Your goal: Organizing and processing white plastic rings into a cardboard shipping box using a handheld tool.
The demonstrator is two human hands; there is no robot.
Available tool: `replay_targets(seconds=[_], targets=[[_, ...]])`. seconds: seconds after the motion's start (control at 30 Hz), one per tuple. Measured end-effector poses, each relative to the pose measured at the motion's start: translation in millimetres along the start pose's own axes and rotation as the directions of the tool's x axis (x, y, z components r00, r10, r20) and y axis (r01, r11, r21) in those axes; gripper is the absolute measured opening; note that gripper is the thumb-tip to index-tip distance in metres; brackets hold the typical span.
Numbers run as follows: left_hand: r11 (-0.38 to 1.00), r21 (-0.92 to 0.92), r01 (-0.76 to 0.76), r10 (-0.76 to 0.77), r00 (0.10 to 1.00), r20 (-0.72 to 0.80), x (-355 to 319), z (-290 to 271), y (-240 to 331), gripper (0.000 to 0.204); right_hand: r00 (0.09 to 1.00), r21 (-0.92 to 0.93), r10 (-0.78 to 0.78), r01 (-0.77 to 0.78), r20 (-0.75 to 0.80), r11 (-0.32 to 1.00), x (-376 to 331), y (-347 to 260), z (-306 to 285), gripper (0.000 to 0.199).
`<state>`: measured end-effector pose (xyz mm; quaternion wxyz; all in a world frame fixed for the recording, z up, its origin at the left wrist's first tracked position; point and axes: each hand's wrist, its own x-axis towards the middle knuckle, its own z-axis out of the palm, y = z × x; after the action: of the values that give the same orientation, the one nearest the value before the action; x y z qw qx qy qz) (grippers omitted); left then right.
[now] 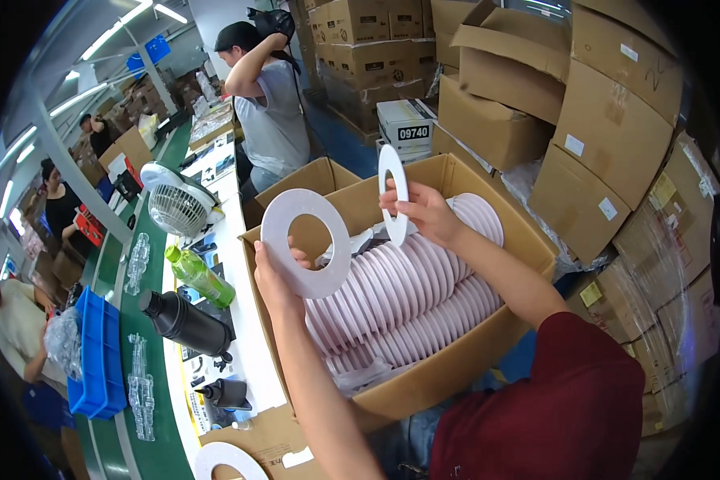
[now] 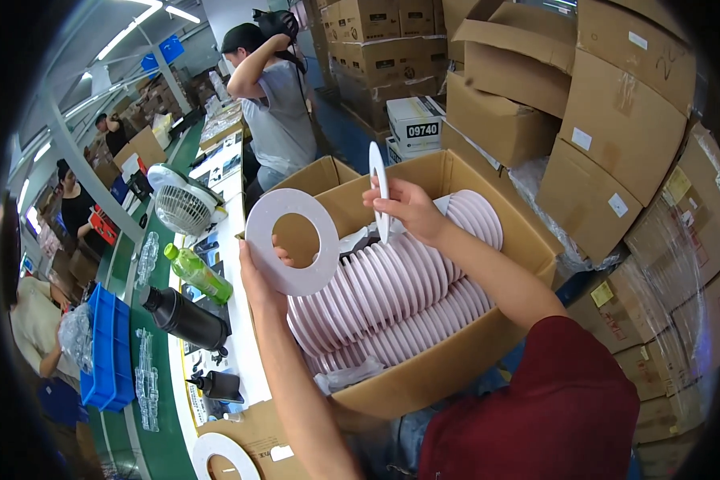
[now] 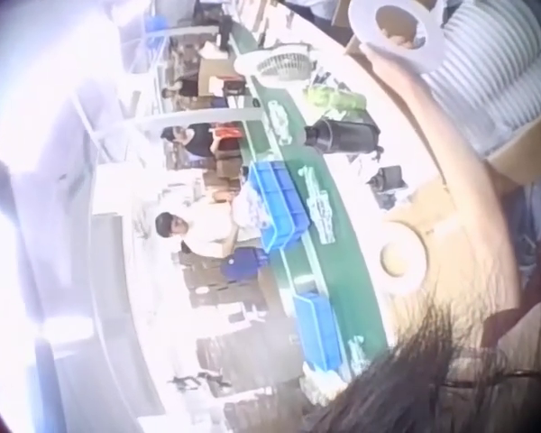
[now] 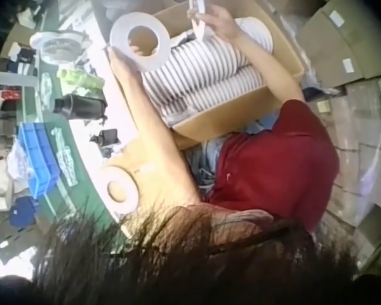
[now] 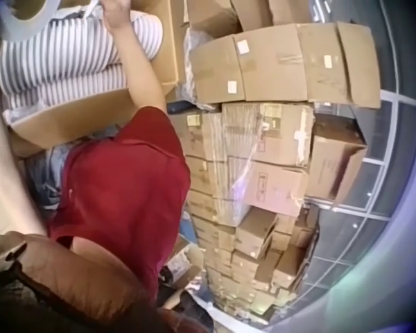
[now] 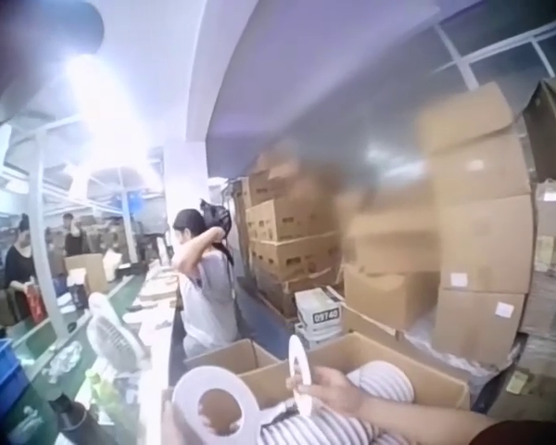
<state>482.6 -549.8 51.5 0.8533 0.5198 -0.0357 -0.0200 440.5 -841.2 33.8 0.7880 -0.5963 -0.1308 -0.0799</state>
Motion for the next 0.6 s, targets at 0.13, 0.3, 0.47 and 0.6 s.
replay_targets(seconds=[0.13,0.3,0.47,0.6], targets=[[0.996,0.081,-0.042,0.041,0.999,0.012,-3.9,5.8,-0.5,0.06,0.984,-0.249,-0.13,0.157,0.121,0.956,-5.5,-4.2,-3.7,0.072],[0.989,0.133,-0.072,0.068,0.997,0.035,-12.4,7.7,3.5,0.058,0.949,-0.075,-0.289,0.3,0.129,0.951,-4.2,-21.1,-3.9,0.065],[0.983,0.172,-0.07,0.066,0.997,0.03,-13.0,10.6,1.3,0.055,0.999,-0.138,-0.039,0.04,0.008,0.99,-1.0,-10.8,-17.4,0.047],[0.979,0.171,-0.111,0.103,0.993,0.057,-13.2,10.7,-0.4,0.055,0.972,-0.131,-0.225,0.214,-0.075,0.968,-4.4,-19.8,-5.8,0.038]])
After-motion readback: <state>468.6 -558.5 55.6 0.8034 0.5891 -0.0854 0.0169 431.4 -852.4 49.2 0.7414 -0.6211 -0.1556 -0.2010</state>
